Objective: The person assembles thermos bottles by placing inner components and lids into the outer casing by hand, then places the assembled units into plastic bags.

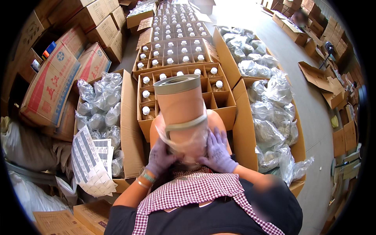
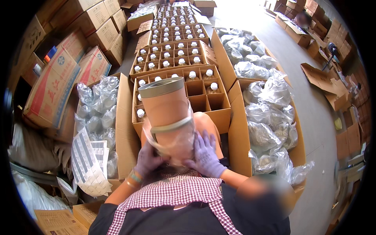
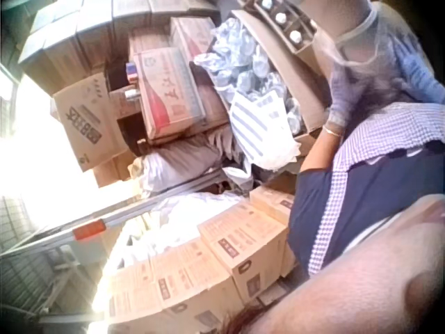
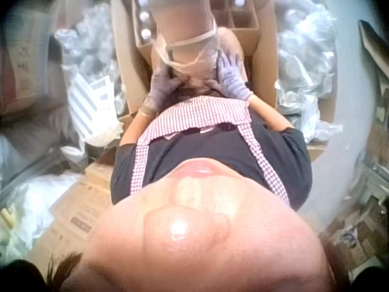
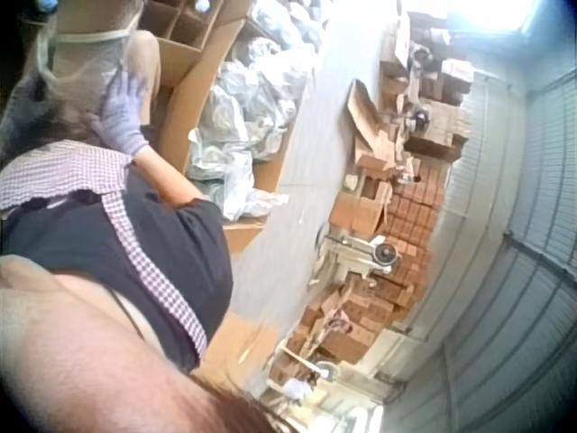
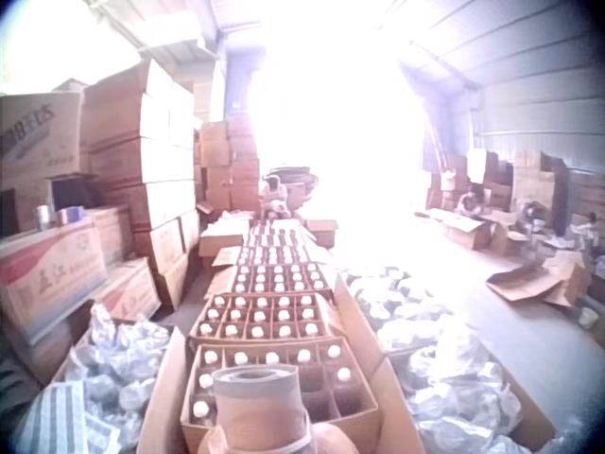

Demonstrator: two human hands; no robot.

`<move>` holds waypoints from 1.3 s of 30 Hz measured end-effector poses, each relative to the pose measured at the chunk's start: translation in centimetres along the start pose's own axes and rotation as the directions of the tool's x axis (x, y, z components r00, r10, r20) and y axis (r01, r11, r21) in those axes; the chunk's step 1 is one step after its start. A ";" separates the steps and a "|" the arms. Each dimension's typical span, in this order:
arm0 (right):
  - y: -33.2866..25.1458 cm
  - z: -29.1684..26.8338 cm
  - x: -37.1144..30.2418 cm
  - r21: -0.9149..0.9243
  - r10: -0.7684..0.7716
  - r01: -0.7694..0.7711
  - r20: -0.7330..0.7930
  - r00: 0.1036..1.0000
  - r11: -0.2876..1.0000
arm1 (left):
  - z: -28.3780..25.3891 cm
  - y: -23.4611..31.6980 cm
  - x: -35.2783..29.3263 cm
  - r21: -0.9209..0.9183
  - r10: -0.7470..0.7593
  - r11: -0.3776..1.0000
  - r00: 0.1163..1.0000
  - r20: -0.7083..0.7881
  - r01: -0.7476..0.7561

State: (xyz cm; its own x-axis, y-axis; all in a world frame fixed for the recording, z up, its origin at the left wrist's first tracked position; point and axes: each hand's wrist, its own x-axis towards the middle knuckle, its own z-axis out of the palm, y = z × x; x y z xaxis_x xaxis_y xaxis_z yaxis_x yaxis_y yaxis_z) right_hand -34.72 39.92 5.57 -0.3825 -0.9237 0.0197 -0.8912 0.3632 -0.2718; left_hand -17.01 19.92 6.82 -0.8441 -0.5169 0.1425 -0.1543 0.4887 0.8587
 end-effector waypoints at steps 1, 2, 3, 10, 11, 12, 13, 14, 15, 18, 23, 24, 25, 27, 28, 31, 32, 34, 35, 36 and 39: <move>1.2 -1.5 -0.8 -0.037 -0.080 0.082 0.054 0.995 0.996 | -0.8 0.4 -1.6 0.209 -0.003 0.978 0.995 0.105 -0.019; 2.7 -2.8 -1.5 -0.068 -0.153 0.161 0.111 0.982 0.985 | -1.8 0.6 -2.5 0.402 -0.028 0.913 0.977 0.213 -0.061; 4.6 -4.8 -1.3 0.004 -0.246 0.248 0.139 0.959 0.969 | -3.8 0.4 -2.2 0.341 0.034 0.926 0.936 0.349 -0.161; 1.6 -17.5 13.3 0.304 -0.220 0.535 -0.674 0.706 0.788 | -10.1 0.9 15.4 -0.661 0.030 0.735 0.980 -0.196 -0.154; -1.0 -16.9 15.1 0.186 -0.323 0.547 -0.638 0.699 0.816 | -8.9 -0.4 18.7 -0.820 0.139 0.531 0.977 -0.164 -0.213; -3.2 -15.6 15.9 0.108 -0.351 0.496 -0.579 0.736 0.861 | -6.8 -0.2 21.2 -0.794 0.294 0.558 0.952 -0.085 -0.243; -4.9 -14.7 16.3 0.071 -0.368 0.479 -0.544 0.754 0.875 | -4.0 -0.4 21.6 -0.896 0.256 0.398 0.962 -0.098 -0.197; -6.1 -13.7 15.5 0.048 -0.351 0.445 -0.543 0.763 0.894 | -1.7 -0.7 21.5 -0.960 0.216 0.222 0.969 -0.120 -0.169; -6.1 -12.8 15.5 0.030 -0.320 0.396 -0.534 0.783 0.918 | -1.6 1.0 20.8 -0.934 0.204 0.291 0.967 -0.152 -0.208; 1.7 -10.0 17.0 0.333 -0.116 0.513 -0.742 0.660 0.791 | -3.2 4.2 16.6 -0.701 0.366 0.576 0.900 -0.239 -0.420; 11.7 -1.5 23.2 0.986 0.139 0.087 -0.108 0.984 0.145 | -8.7 0.6 18.9 -0.827 0.422 0.222 0.815 -0.397 -0.517; 8.1 -5.8 22.8 0.910 0.173 0.338 -0.383 0.908 0.241 | -9.3 -0.4 19.6 -0.853 0.361 0.134 0.826 -0.432 -0.505; 5.5 -9.3 22.2 0.760 0.183 0.550 -0.630 0.755 0.347 | -8.8 -1.8 22.6 -0.809 0.110 0.400 0.899 -0.424 -0.430; 5.5 -9.7 22.4 0.417 -0.162 0.794 -0.833 0.528 0.442 | -5.3 -4.3 25.0 -0.855 0.173 0.454 0.966 -0.191 -0.250; 5.9 -9.2 22.5 0.400 -0.213 0.782 -0.811 0.545 0.478 | -2.8 -0.1 24.5 -0.834 0.151 0.489 0.966 -0.208 -0.256; 11.7 -7.6 23.7 0.834 -0.032 0.415 -0.434 0.900 0.364 | -7.4 0.6 20.3 -0.845 0.522 0.240 0.798 -0.302 -0.477; 14.0 -5.4 24.9 0.891 0.035 0.295 -0.326 0.945 0.345 | -11.5 -2.2 19.6 -0.911 0.687 -0.014 0.658 -0.308 -0.412; 12.0 -6.3 26.0 0.923 0.029 0.382 -0.381 0.924 -0.044 | -10.9 -0.5 20.5 -0.841 0.533 0.132 0.752 -0.387 -0.525; 9.2 -7.0 26.4 0.860 0.041 0.479 -0.480 0.876 -0.174 | -10.5 0.4 20.9 -0.805 0.450 0.216 0.788 -0.420 -0.553; 7.5 -7.4 26.4 0.850 -0.060 0.471 -0.496 0.866 -0.237 | -8.7 1.2 22.0 -0.690 0.411 0.444 0.814 -0.411 -0.572; 4.6 -10.6 25.7 0.861 -0.072 0.439 -0.470 0.880 -0.259 | -4.9 4.1 23.6 -0.554 0.503 0.597 0.809 -0.304 -0.580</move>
State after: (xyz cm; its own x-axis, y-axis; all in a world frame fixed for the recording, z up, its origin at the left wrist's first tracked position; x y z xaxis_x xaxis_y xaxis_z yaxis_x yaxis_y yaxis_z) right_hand -51.22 19.15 15.00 -0.3868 -0.7818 0.4891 0.2726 -0.6036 -0.7492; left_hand -35.11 6.30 16.14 -0.6043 -0.3858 0.6972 0.6819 0.2022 0.7029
